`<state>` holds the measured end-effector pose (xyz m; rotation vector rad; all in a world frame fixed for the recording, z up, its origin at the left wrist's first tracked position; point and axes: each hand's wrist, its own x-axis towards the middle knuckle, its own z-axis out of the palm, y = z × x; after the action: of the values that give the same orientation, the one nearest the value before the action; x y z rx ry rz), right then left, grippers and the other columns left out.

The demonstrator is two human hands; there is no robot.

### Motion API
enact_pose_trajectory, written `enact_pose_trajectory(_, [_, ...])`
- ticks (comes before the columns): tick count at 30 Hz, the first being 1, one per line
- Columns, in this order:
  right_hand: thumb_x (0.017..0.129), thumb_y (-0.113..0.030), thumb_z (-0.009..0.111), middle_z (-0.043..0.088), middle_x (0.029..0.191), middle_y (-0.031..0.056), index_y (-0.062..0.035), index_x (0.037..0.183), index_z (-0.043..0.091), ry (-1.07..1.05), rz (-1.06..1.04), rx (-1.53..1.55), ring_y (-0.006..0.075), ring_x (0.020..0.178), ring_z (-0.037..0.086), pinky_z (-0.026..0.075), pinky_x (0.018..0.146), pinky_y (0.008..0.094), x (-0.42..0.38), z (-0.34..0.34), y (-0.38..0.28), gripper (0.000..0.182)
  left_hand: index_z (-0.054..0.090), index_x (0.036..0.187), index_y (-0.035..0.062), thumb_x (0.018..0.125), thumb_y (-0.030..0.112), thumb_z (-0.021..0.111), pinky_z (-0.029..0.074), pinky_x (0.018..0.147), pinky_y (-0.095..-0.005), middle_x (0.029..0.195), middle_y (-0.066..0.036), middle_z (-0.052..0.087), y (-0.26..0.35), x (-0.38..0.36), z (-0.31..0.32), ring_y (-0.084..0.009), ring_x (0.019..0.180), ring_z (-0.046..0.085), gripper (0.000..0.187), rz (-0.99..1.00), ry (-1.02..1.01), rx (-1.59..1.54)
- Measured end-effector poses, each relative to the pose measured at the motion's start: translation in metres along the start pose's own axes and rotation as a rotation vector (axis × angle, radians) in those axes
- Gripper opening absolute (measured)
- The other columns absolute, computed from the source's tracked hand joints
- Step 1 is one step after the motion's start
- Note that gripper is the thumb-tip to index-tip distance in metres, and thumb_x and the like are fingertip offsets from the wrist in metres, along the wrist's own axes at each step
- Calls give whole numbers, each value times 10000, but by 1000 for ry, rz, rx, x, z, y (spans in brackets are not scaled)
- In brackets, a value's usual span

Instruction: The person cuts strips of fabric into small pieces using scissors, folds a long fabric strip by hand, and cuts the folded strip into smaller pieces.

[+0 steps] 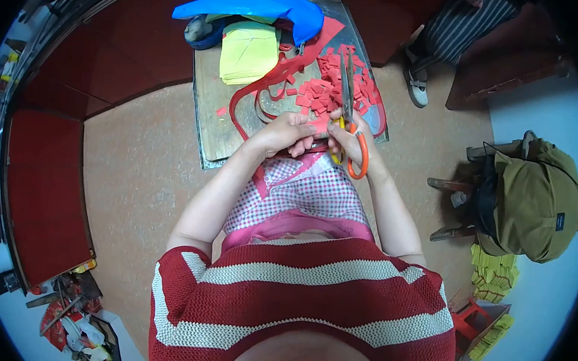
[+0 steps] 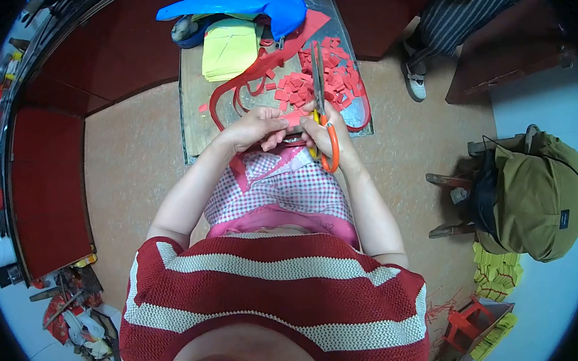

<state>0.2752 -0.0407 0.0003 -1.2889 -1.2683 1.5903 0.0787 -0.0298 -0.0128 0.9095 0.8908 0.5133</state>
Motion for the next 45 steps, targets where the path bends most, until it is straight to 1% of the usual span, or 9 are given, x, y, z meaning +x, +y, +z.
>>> enact_pose_trajectory(11, [805, -620, 556, 486, 910, 32, -16, 1157, 436, -301, 42, -361, 140, 847, 480, 427, 739, 279, -34, -13, 18, 709, 523, 879, 38, 941, 139, 467, 385, 377, -212, 621, -35, 577, 3, 13, 5, -98, 422, 518, 131, 144, 161, 36])
enact_pose_trajectory(15, [857, -524, 559, 543, 980, 93, -12, 1254, 413, -284, -35, -398, 162, 894, 520, 450, 780, 303, -28, -11, 18, 664, 523, 873, 53, 941, 132, 463, 386, 386, -207, 629, -35, 578, 5, 11, 11, -97, 420, 515, 121, 117, 139, 64])
enact_pose_trajectory(21, [903, -375, 547, 532, 832, 22, -20, 1016, 536, -193, 84, -284, 122, 786, 492, 423, 716, 270, -23, -1, 10, 373, 534, 844, 32, 932, 108, 474, 383, 364, -221, 591, -32, 558, 1, 31, 1, -104, 401, 500, 131, 115, 149, 4])
enact_pose_trajectory(23, [912, -273, 522, 449, 661, -44, -88, 894, 499, -184, 67, -267, 58, 559, 411, 345, 482, 226, -15, -5, 27, 187, 536, 835, 22, 927, 99, 479, 382, 358, -225, 579, -33, 550, 1, 35, 0, -105, 397, 498, 133, 100, 149, -18])
enact_pose_trajectory(26, [905, -191, 509, 450, 650, -42, -80, 864, 500, -112, -72, -300, 53, 529, 398, 326, 446, 226, -10, -6, 48, 119, 542, 833, 1, 917, 86, 486, 377, 351, -227, 562, -33, 540, 3, 39, -2, -104, 390, 488, 132, 66, 149, -60])
enact_pose_trajectory(33, [906, -160, 494, 447, 576, -20, -72, 834, 486, -103, 90, -203, 61, 429, 386, 299, 388, 236, -15, -2, 32, 114, 563, 876, -48, 899, 97, 517, 368, 376, -195, 582, -24, 549, -7, 51, -15, -81, 418, 475, 153, -120, 38, -531])
enact_pose_trajectory(34, [894, -149, 517, 469, 724, -43, -20, 926, 552, -120, 182, -165, 57, 660, 413, 366, 584, 225, -15, -5, 31, 138, 564, 888, -42, 897, 118, 532, 360, 391, -194, 592, -5, 547, -10, 52, -19, -75, 426, 465, 163, -145, -14, -579])
enact_pose_trajectory(37, [904, -160, 516, 449, 601, -40, -39, 878, 550, -126, 260, -142, 58, 516, 399, 308, 438, 246, -7, -5, 39, 129, 563, 952, -4, 902, 135, 536, 368, 437, -208, 605, 10, 526, -12, 49, -23, -73, 435, 430, 150, -10, -118, -719])
enact_pose_trajectory(45, [890, -161, 569, 561, 774, 15, -54, 1061, 506, -108, 139, 14, 96, 662, 564, 445, 517, 227, 3, -9, -12, 211, 451, 883, 50, 947, 139, 465, 412, 421, -212, 648, -50, 577, 3, 28, -3, -121, 484, 557, 110, 112, -20, -38])
